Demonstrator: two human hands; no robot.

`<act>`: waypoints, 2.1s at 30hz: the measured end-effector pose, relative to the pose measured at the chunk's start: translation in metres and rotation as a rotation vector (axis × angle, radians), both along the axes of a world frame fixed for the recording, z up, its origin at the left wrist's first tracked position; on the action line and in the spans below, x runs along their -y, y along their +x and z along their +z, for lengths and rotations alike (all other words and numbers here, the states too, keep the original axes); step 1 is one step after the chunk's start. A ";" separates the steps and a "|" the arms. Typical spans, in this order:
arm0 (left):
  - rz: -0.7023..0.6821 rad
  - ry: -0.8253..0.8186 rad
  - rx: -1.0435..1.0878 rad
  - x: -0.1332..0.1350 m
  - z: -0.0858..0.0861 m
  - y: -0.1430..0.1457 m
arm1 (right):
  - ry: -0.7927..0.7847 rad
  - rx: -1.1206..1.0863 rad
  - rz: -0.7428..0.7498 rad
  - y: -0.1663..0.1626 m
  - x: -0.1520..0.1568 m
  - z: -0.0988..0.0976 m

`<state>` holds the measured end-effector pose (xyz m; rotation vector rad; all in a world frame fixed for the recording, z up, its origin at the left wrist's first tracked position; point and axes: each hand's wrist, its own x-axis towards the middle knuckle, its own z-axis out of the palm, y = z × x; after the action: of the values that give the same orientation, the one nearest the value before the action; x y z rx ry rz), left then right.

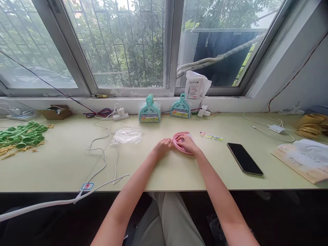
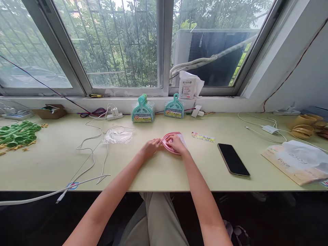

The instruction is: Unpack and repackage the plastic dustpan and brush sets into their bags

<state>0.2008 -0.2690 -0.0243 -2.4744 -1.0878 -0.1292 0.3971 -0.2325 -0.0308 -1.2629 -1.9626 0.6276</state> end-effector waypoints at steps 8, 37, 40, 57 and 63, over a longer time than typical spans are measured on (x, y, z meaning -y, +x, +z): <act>-0.068 0.217 -0.013 -0.001 0.002 0.003 | 0.047 -0.008 0.004 -0.001 -0.002 -0.002; -0.065 -0.026 0.002 -0.001 0.002 -0.003 | 0.061 0.143 -0.002 -0.002 -0.001 0.003; -0.093 0.021 0.037 0.001 0.003 -0.004 | 0.056 0.184 -0.012 0.001 0.001 0.004; 0.022 -0.007 0.025 -0.003 0.003 0.006 | 0.026 0.199 -0.094 0.001 0.000 0.000; 0.056 -0.018 0.055 -0.002 0.003 0.011 | 0.040 0.189 -0.104 0.000 -0.003 -0.003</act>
<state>0.2120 -0.2666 -0.0215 -2.4667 -1.1845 -0.1721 0.3975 -0.2297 -0.0333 -1.4337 -2.0351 0.4285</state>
